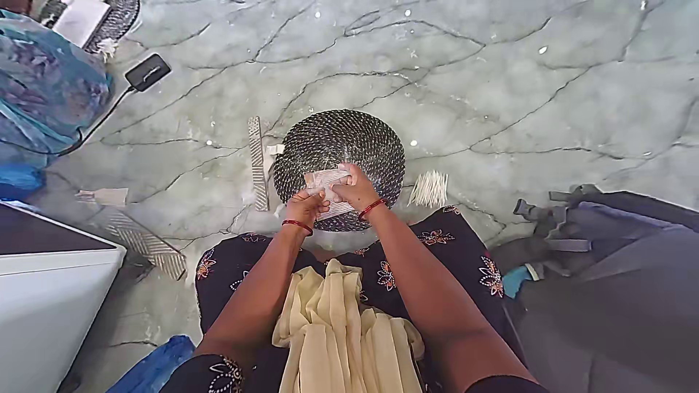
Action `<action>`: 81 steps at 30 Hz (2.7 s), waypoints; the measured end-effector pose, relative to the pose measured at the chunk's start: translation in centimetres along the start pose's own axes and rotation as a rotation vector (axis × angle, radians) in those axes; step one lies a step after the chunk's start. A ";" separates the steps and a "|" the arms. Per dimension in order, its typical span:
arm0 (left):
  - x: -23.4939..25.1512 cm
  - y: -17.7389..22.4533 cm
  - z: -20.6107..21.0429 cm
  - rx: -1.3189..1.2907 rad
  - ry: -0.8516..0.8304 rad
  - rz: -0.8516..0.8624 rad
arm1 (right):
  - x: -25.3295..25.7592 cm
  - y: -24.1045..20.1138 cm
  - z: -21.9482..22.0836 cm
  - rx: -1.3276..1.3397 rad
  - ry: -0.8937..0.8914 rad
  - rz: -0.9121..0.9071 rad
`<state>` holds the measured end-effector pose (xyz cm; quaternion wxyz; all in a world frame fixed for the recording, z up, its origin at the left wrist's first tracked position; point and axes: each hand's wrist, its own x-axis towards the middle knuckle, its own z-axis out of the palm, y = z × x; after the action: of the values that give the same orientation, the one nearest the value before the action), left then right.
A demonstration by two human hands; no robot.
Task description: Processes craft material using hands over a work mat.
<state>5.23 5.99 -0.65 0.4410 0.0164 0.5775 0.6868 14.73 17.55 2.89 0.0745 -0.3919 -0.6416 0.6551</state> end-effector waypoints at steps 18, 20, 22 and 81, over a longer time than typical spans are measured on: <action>0.0 -0.1 -0.1 0.005 -0.020 0.021 | 0.1 -0.1 -0.2 0.048 0.071 0.166; 0.0 -0.1 -0.1 0.010 -0.024 0.021 | 0.0 -0.2 -0.2 0.078 0.061 0.181; 0.1 -0.2 -0.2 0.017 -0.032 0.026 | -0.2 -0.3 -0.1 0.072 0.021 0.171; 0.5 -0.7 -0.4 0.084 -0.063 0.082 | 0.1 0.4 0.4 0.005 0.058 0.127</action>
<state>5.09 5.96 -1.55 0.4294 0.0802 0.5905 0.6786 14.55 17.19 2.44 0.0525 -0.4504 -0.6114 0.6485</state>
